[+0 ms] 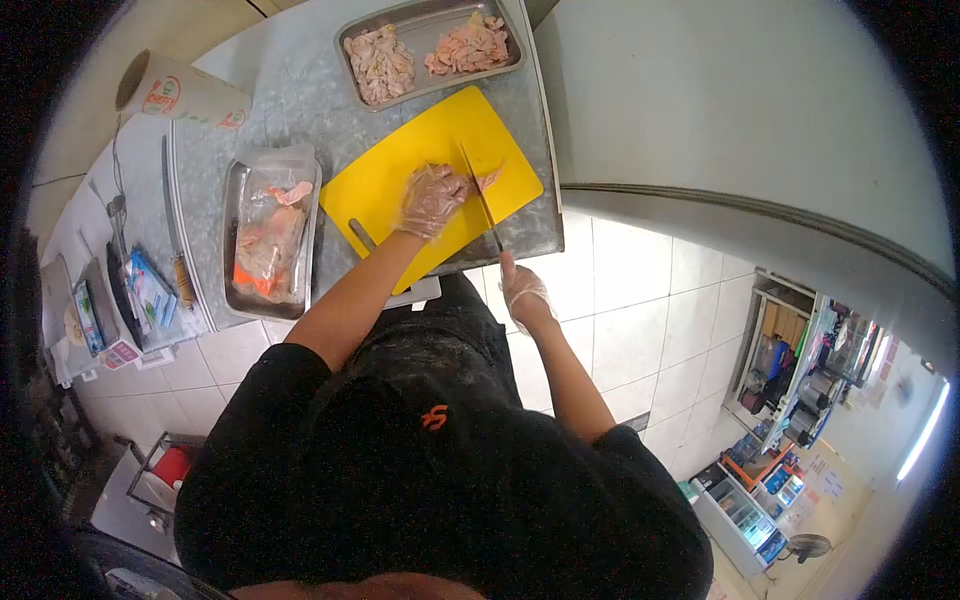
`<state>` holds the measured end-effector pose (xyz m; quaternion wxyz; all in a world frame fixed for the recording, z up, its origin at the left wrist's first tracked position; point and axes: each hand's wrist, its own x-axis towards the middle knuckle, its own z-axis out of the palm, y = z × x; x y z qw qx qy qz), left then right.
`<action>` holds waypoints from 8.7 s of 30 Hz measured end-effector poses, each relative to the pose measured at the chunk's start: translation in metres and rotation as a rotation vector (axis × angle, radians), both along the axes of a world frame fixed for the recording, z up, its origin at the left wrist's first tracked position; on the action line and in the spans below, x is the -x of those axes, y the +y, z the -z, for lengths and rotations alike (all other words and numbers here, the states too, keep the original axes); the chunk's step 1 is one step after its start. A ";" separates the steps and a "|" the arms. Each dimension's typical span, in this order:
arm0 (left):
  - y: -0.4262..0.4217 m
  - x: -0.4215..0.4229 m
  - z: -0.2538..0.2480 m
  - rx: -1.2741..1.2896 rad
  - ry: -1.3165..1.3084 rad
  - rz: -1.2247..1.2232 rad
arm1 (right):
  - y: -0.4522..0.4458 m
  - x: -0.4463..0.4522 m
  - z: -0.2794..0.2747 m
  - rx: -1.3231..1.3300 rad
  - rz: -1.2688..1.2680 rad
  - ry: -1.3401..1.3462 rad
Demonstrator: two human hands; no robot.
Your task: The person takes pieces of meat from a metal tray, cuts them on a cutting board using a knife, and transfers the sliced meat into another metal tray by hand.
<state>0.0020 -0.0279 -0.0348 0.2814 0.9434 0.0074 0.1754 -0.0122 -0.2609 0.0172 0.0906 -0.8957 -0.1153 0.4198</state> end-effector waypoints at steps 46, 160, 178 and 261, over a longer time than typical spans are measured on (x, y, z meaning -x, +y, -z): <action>0.032 0.019 -0.010 0.109 0.184 -0.003 | 0.034 0.049 -0.027 0.048 0.246 0.147; -0.002 -0.039 0.019 0.182 0.224 -0.012 | 0.086 -0.115 0.036 -0.514 -0.187 -0.513; 0.131 -0.087 -0.089 -0.092 0.138 -0.279 | 0.152 -0.274 -0.048 -0.495 0.028 -0.548; 0.024 -0.025 -0.018 0.069 0.161 0.030 | 0.023 0.000 -0.010 -0.080 0.257 -0.034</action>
